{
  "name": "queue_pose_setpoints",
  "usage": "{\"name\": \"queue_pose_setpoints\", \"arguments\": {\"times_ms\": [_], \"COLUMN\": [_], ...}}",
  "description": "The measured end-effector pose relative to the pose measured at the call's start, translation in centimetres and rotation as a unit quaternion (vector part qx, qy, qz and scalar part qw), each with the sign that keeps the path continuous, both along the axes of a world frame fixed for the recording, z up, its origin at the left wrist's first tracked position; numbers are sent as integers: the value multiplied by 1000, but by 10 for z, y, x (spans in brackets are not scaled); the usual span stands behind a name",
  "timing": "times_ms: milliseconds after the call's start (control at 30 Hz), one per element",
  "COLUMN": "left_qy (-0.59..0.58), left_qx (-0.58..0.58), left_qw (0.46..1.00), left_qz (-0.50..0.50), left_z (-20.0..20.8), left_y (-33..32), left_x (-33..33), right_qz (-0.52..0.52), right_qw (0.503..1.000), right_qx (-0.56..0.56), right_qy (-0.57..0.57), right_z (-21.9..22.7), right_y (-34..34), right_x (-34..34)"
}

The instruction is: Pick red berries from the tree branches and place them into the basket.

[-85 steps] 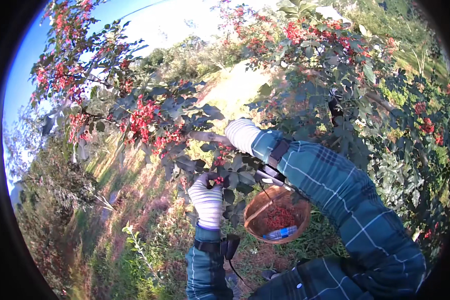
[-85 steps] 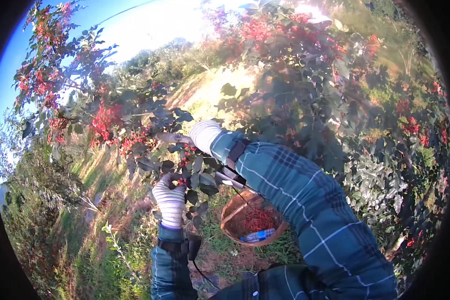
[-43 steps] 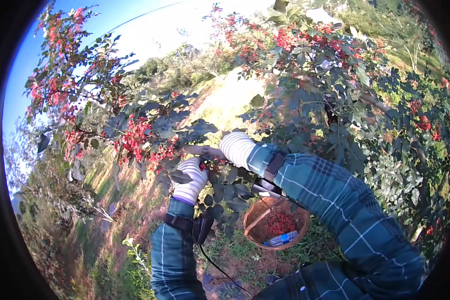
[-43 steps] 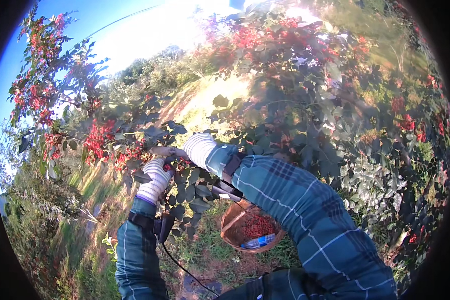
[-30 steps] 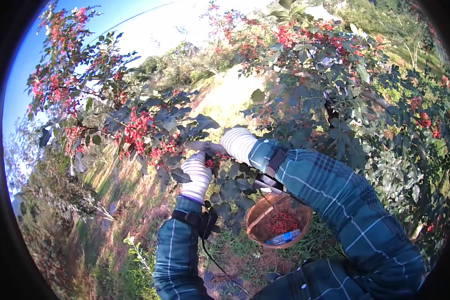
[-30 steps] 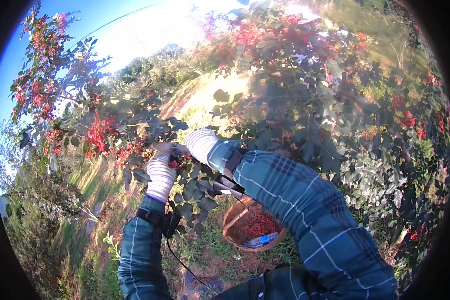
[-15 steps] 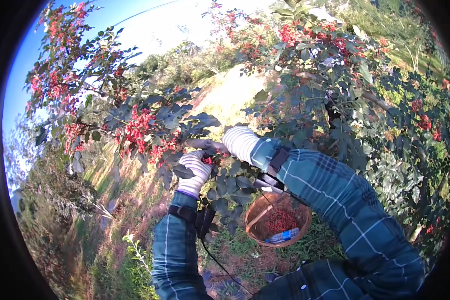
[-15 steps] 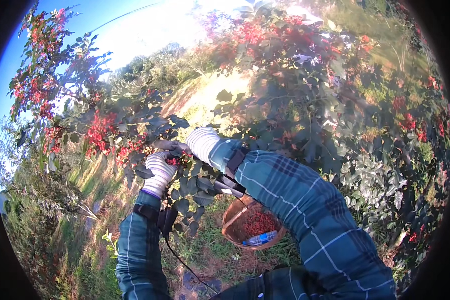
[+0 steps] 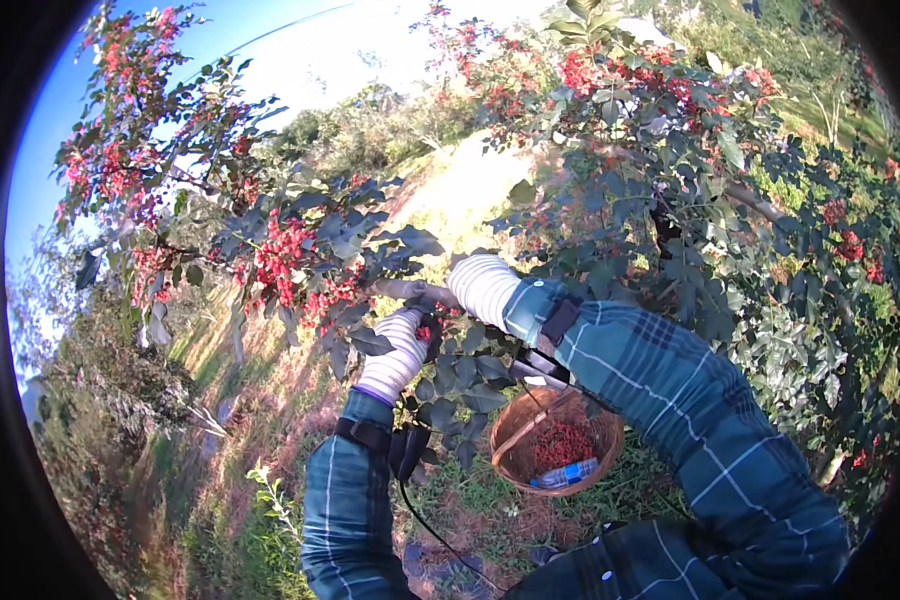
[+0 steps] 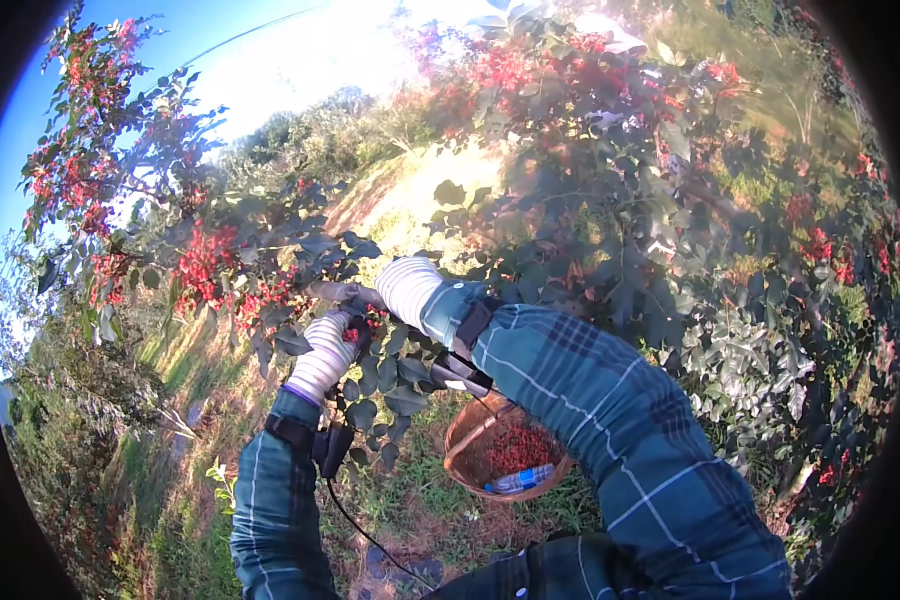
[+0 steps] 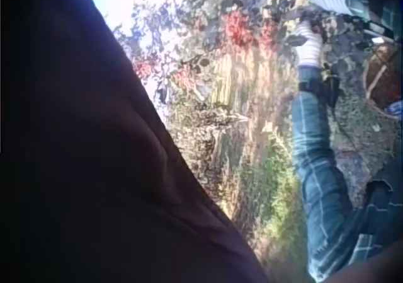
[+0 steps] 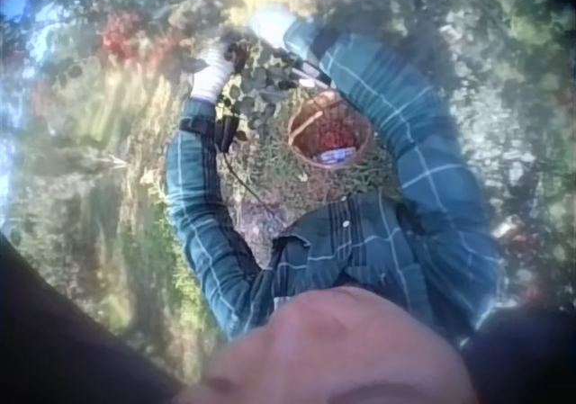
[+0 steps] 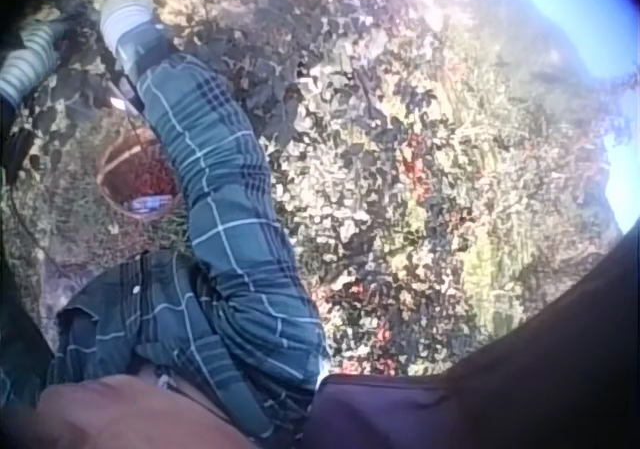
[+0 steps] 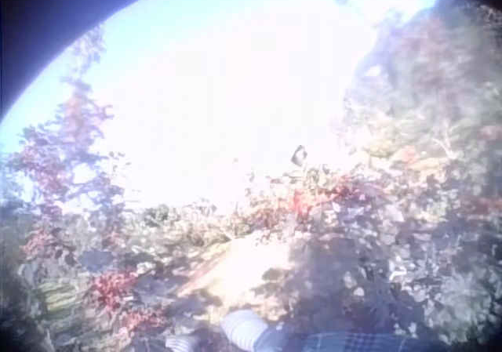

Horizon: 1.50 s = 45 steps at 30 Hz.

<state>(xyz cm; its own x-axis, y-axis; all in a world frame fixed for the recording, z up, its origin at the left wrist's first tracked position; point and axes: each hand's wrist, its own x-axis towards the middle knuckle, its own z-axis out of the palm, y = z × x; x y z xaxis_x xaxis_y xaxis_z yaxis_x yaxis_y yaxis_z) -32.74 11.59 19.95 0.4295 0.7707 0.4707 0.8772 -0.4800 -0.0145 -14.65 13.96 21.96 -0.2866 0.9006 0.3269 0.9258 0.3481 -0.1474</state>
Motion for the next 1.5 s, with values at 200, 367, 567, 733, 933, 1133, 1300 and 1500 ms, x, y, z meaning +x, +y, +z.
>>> {"name": "queue_pose_setpoints", "arguments": {"times_ms": [200, 367, 567, 733, 933, 1133, 1300, 1500], "left_qy": [-401, -634, -732, -759, -778, -752, -728, -671], "left_qx": [-96, -300, -290, -265, -298, -257, -183, -183], "left_qw": [896, 684, 570, 560, 508, 584, 648, 710], "left_qz": [-161, -200, -234, -200, -219, -166, -125, -109], "left_z": [11, 21, -8, -50, -88, -127, -153, -158], "left_y": [-28, -103, -166, -180, -181, -185, -185, -189], "left_x": [-28, -24, 24, 45, 56, 65, 78, 86], "right_qz": [50, 52, 46, 113, 239, 301, 302, 270], "right_qw": [993, 995, 996, 942, 876, 870, 884, 893], "right_qx": [-23, 14, 52, 251, 233, 120, 62, -4], "right_qy": [-105, -89, -49, 193, 348, 371, 351, 359], "right_z": [2, 1, -1, -5, -47, -89, -112, -121], "right_y": [1, -1, -8, -88, -185, -194, -197, -196], "right_x": [7, 10, 15, 42, 57, 62, 71, 86]}}
